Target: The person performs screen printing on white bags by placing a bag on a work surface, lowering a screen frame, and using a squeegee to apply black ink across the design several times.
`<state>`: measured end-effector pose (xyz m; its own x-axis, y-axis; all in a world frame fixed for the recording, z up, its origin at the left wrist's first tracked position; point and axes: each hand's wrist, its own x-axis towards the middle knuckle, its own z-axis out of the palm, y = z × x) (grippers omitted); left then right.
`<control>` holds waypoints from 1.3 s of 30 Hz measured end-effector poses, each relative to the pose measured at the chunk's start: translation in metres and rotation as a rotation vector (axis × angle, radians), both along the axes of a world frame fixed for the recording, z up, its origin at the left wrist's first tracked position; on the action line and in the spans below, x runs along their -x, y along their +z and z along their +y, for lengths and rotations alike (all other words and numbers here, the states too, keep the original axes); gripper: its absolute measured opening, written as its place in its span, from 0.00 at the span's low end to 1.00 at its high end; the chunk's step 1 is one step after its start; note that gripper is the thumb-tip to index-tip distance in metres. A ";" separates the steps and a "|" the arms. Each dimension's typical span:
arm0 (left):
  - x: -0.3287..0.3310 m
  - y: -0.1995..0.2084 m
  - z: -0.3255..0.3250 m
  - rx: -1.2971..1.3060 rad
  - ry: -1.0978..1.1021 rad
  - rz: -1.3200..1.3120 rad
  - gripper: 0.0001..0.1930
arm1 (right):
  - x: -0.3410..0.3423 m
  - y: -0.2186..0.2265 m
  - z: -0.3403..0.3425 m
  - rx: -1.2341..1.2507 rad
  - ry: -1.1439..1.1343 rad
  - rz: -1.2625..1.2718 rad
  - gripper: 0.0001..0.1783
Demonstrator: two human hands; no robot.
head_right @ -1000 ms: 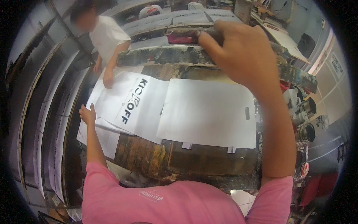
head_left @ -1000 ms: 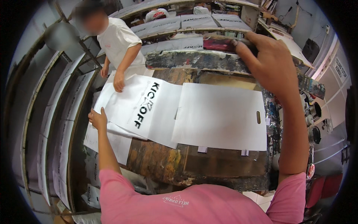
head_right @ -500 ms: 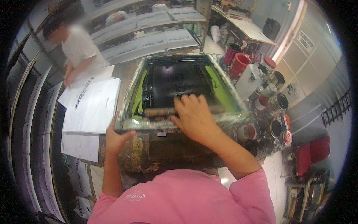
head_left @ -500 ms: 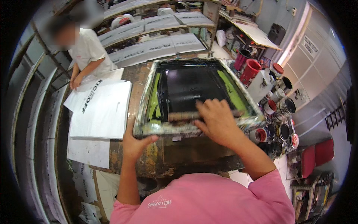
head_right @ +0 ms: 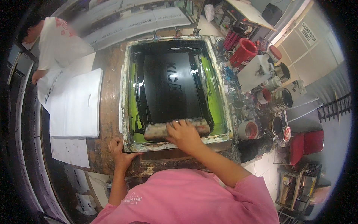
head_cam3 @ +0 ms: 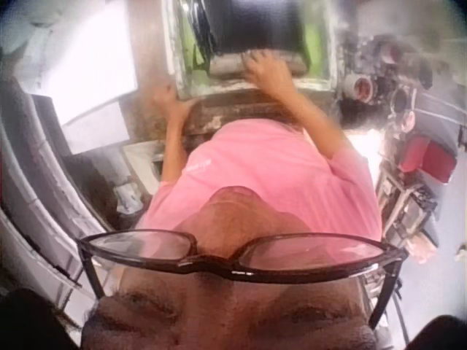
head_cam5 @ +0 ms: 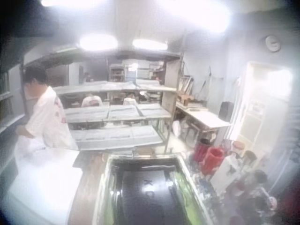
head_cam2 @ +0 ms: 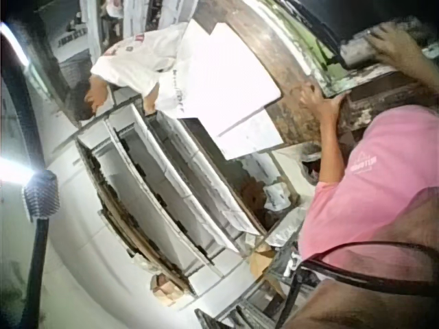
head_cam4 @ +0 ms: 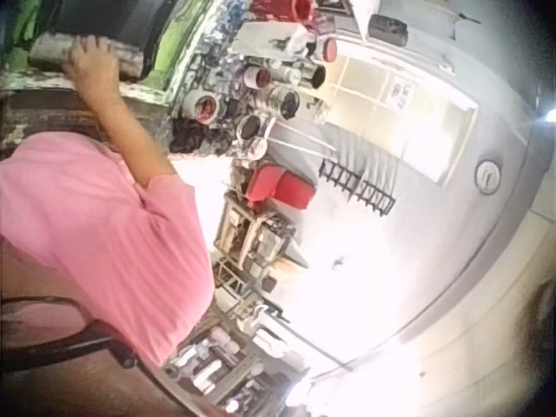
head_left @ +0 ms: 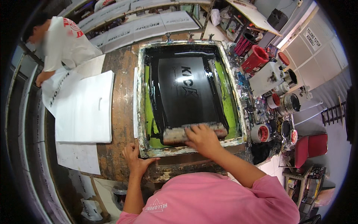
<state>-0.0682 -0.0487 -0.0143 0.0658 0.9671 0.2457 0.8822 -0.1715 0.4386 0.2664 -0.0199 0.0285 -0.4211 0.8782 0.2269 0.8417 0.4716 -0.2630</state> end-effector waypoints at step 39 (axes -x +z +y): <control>-0.007 -0.041 -0.017 -0.106 0.070 -0.404 0.63 | 0.000 0.060 0.015 0.069 -0.011 -0.103 0.23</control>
<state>-0.0613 -0.0660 -0.0556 -0.1206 0.9339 0.3365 0.6541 -0.1802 0.7346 0.2662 -0.0044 0.0883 -0.4297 0.8947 0.1221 0.8707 0.4464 -0.2062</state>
